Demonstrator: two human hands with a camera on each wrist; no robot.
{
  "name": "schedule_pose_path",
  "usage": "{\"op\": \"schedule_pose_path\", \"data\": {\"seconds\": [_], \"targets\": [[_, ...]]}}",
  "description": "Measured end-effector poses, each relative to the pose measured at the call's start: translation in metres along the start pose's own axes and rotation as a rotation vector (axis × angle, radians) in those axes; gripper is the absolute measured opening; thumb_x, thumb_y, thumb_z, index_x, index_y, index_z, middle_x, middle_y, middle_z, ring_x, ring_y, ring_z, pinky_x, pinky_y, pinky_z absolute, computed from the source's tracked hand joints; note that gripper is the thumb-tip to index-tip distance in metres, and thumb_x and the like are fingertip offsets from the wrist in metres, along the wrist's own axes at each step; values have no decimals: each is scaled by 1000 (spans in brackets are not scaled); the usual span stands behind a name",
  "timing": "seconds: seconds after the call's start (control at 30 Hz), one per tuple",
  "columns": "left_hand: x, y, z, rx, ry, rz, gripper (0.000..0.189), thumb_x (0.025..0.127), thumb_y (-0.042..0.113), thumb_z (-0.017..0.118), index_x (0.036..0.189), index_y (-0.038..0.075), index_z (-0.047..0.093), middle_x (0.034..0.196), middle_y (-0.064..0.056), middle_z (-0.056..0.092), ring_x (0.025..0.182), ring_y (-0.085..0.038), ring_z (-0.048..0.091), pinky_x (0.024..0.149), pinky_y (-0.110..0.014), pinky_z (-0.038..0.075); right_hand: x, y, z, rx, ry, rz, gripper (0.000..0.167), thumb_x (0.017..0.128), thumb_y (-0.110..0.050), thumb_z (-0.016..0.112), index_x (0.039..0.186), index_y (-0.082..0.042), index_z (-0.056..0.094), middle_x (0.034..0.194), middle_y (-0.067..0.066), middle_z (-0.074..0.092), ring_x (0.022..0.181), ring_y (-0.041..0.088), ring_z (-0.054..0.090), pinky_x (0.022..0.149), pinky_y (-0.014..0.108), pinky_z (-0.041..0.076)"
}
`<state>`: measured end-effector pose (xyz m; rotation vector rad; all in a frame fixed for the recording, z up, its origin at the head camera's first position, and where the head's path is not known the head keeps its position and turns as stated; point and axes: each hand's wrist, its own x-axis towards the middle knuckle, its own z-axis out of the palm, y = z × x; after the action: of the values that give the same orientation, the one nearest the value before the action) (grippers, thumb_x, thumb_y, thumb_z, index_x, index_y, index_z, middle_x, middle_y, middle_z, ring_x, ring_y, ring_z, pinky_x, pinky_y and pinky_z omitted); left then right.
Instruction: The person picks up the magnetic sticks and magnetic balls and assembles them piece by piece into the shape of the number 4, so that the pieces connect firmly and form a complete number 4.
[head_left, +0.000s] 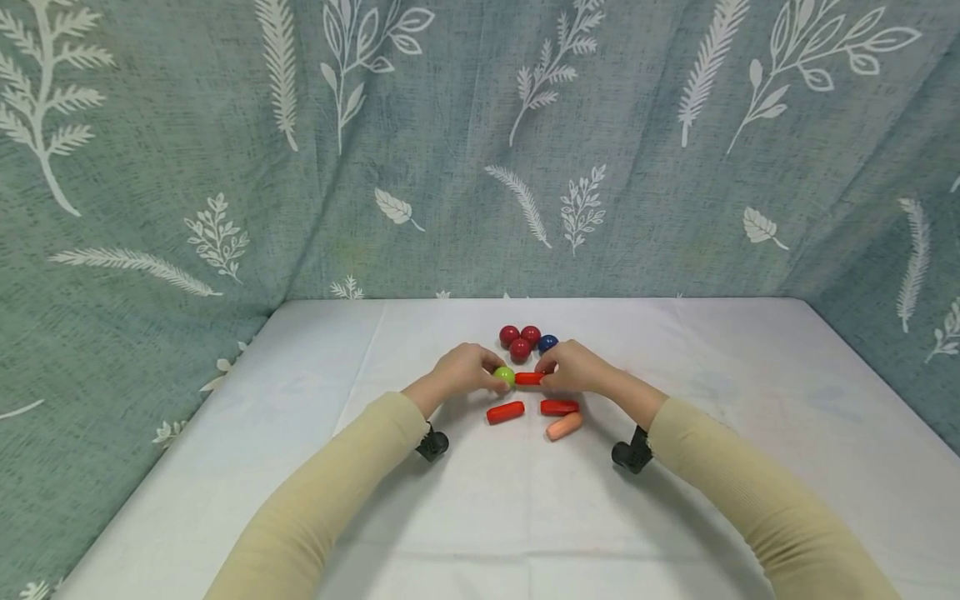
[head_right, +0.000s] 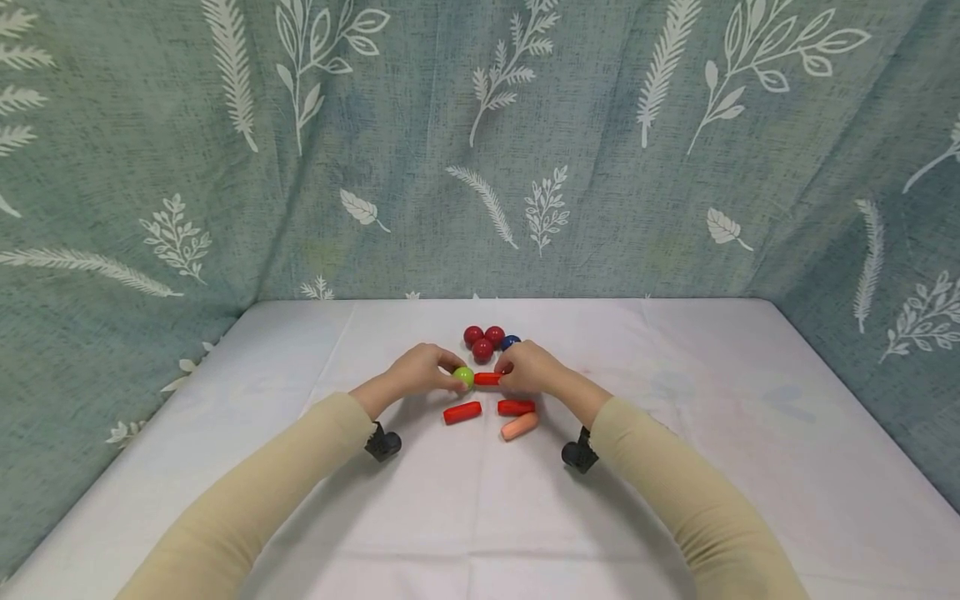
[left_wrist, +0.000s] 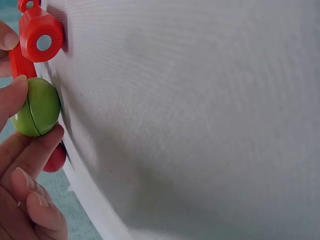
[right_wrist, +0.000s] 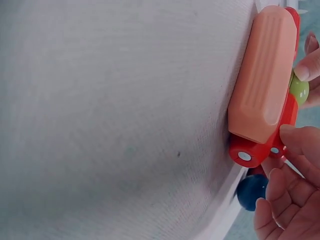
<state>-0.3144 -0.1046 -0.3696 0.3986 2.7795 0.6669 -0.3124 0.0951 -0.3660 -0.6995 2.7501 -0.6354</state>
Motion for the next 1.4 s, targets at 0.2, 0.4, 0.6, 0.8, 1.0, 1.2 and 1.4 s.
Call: {"op": "schedule_pose_path", "data": {"seconds": [0.2, 0.4, 0.6, 0.8, 1.0, 1.2, 1.4], "targets": [[1, -5, 2, -21, -16, 19, 42, 78, 33, 72, 116, 15, 64, 110, -2, 64, 99, -16, 55, 90, -36, 43, -1, -1, -1, 10, -4, 7, 22, 82, -10, 65, 103, -6, 69, 93, 5, 67, 80, 16, 55, 76, 28, 50], [2, -10, 2, -68, -17, 44, 41, 80, 30, 71, 118, 17, 63, 116, -1, 62, 110, -18, 52, 95, -39, 40, -1, -1, -2, -3, 4, -6, 22, 82, -10, 65, 102, -6, 69, 93, 5, 67, 80, 16, 55, 76, 29, 50], [3, -13, 2, -109, -26, 13, 40, 79, 30, 71, 117, 18, 64, 117, -1, 62, 111, -19, 51, 94, -40, 41, -1, -2, 0, 12, 2, 10, 22, 82, -11, 65, 104, -7, 69, 94, 5, 67, 82, 16, 55, 77, 29, 50], [4, -13, 3, -125, -33, -6, 40, 79, 30, 71, 116, 18, 64, 117, -1, 62, 112, -19, 51, 93, -40, 42, -1, 1, -2, 54, -5, 34, 22, 83, -11, 65, 104, -8, 69, 94, 5, 65, 82, 17, 54, 73, 27, 49], [3, -13, 2, -132, -33, -14, 40, 79, 31, 71, 116, 18, 64, 114, -1, 63, 111, -19, 52, 90, -38, 44, 5, 12, -14, 109, 76, 81, 25, 82, -13, 66, 105, -4, 67, 96, 9, 62, 84, 21, 53, 70, 29, 48], [1, -13, 1, -166, -37, -24, 41, 77, 32, 73, 116, 20, 65, 115, -1, 63, 104, -18, 55, 76, -32, 49, 16, 24, -20, 134, 185, 132, 35, 84, -16, 65, 116, -2, 61, 110, 18, 59, 100, 30, 53, 82, 40, 45], [2, -13, 0, -168, -49, -19, 41, 77, 32, 73, 116, 20, 65, 115, -1, 63, 103, -17, 55, 76, -31, 49, 27, 30, -17, 202, 145, 191, 43, 86, -19, 63, 125, -4, 54, 118, 20, 55, 105, 32, 52, 86, 42, 44]]}}
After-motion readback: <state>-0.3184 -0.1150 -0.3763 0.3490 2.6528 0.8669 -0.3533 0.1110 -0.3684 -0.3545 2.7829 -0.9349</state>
